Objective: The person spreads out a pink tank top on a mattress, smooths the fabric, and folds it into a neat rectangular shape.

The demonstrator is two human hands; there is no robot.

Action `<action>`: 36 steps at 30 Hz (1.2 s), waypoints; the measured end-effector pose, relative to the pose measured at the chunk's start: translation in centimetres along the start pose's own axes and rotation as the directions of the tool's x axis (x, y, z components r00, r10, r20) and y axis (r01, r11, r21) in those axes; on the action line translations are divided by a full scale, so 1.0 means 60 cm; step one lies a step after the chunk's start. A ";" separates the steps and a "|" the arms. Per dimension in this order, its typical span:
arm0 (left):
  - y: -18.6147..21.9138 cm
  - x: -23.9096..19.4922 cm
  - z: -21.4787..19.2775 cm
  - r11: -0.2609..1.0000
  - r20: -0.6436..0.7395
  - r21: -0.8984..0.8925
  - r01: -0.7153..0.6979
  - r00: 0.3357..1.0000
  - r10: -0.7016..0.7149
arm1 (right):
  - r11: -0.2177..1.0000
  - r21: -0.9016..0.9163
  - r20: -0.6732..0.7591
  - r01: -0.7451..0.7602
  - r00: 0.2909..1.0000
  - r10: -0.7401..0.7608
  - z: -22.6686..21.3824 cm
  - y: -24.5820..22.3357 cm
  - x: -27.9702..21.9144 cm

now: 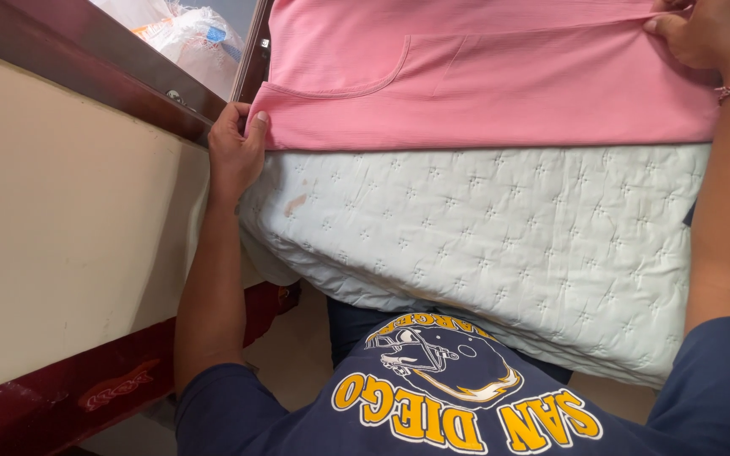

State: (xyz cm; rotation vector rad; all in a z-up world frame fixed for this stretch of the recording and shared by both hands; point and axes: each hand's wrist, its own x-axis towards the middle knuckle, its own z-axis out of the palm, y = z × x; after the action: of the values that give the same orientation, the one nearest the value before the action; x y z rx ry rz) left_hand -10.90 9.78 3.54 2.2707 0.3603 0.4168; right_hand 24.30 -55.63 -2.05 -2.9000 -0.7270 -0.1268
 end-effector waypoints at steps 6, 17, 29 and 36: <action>0.042 0.007 0.000 0.985 -0.031 0.131 0.113 0.994 -0.109 | 0.960 -0.258 -0.009 -0.111 0.994 0.112 0.013 -0.017 -0.003; 0.034 0.058 0.089 0.876 -0.166 0.482 -0.024 0.979 0.119 | 0.930 0.243 -0.344 0.275 0.921 -0.182 0.002 -0.455 0.064; 0.106 -0.002 0.096 0.819 -0.271 0.518 -0.247 0.860 0.431 | 0.927 0.189 -0.399 0.324 0.888 -0.229 -0.067 -0.611 -0.020; 0.109 -0.040 0.138 0.712 0.445 0.619 -0.332 0.895 0.031 | 0.975 0.124 0.366 -0.187 0.922 0.130 -0.174 -0.525 -0.155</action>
State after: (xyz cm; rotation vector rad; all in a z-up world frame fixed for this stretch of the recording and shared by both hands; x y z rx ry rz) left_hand -8.91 -0.79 2.69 3.0603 0.0540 -0.1483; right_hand 0.70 -34.21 11.03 -2.8408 -0.5154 0.4658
